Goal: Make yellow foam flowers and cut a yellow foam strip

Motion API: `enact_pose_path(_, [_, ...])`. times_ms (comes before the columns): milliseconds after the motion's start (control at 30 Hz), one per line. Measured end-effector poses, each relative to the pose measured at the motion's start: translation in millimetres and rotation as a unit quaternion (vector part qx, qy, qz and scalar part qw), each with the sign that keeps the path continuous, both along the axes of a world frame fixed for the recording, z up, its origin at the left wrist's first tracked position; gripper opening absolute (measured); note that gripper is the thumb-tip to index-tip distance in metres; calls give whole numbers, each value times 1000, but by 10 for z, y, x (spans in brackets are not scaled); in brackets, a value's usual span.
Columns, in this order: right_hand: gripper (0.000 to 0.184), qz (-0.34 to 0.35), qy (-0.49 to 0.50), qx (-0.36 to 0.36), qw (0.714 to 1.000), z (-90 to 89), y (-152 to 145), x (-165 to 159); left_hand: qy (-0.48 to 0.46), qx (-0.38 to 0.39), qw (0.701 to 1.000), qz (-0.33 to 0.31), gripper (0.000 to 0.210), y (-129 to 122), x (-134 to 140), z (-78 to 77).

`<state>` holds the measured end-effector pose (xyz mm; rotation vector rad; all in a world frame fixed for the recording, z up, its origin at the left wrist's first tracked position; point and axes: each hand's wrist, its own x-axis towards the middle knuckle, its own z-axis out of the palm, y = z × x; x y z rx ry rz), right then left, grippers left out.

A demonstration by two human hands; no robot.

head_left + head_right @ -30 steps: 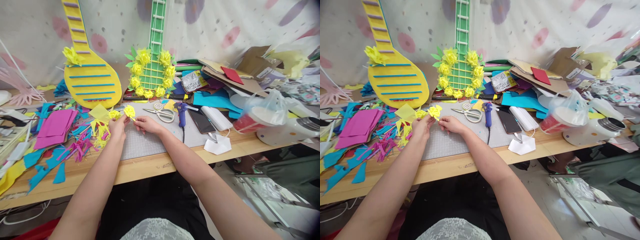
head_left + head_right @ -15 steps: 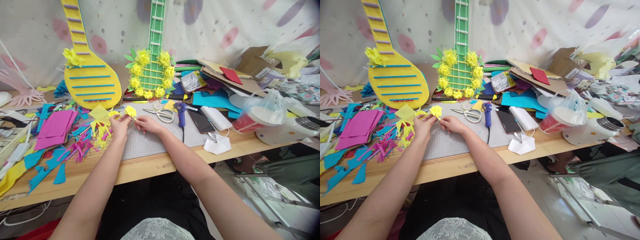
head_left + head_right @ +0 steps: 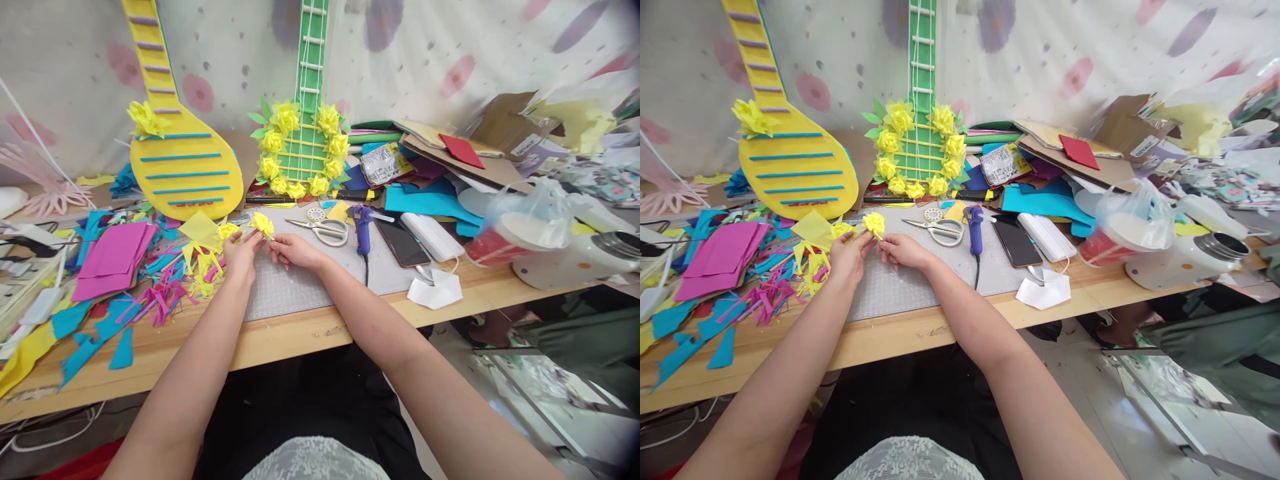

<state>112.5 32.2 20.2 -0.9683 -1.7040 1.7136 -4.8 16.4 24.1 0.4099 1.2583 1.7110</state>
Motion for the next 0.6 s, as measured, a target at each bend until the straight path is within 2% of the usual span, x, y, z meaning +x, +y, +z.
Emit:
enact_pose_path(133, [23, 13, -5, 2, 1000, 3, 4, 23, -6, -8, 1000, -5, 47, 2, -7, 12])
enact_pose_path(300, [22, 33, 24, -14, 999, 7, -13, 29, -4, -31, 999, 23, 45, -9, 23, 79])
enact_pose_path(433, [21, 16, 26, -12, 999, 2, -8, 25, -13, -5, 1000, 10, 48, -22, 29, 92])
enact_pose_path(600, [19, 15, 33, -13, 999, -14, 16, 47, -8, 11, 1000, 2, 40, -25, 8, 74])
